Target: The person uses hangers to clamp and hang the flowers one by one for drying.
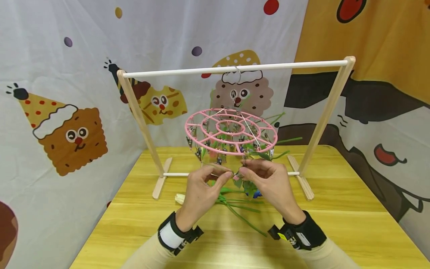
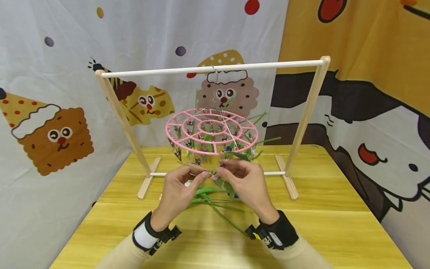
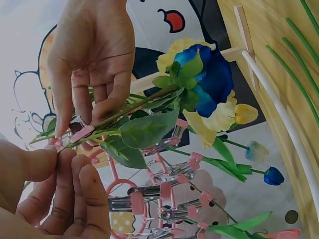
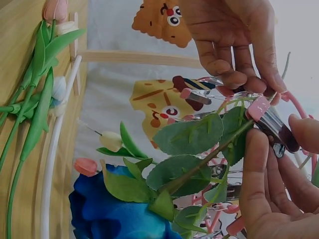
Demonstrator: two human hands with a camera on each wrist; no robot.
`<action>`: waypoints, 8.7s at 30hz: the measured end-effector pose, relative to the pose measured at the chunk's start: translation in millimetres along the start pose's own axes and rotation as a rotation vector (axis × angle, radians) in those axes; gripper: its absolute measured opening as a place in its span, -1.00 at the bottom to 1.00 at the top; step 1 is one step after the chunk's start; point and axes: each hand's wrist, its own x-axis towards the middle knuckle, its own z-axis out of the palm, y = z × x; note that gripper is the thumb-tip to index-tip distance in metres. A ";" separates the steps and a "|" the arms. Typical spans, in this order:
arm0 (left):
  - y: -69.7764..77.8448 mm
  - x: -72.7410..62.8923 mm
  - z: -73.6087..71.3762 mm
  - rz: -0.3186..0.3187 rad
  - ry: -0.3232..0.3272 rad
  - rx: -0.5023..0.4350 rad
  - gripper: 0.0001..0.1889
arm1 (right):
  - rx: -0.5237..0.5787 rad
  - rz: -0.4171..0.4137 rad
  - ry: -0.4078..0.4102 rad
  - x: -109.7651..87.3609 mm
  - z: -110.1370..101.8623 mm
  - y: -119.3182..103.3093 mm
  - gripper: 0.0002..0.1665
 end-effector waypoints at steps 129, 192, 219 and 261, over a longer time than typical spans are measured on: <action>-15.7 -18.7 -10.9 0.312 -0.080 0.277 -0.74 | -0.113 -0.642 0.122 -14.4 7.1 -26.4 -0.69; 9.2 6.0 -14.3 0.030 0.059 -0.041 -0.90 | -0.098 -0.233 0.206 -6.5 19.6 -14.9 -0.76; 13.8 9.8 -2.9 -0.048 0.044 -0.186 -0.90 | 0.105 -0.072 0.222 2.6 9.5 -8.6 -0.89; -1.3 -15.5 -9.8 -0.055 -0.079 -0.065 -0.79 | 0.142 0.075 0.165 -4.3 -14.4 0.0 -0.57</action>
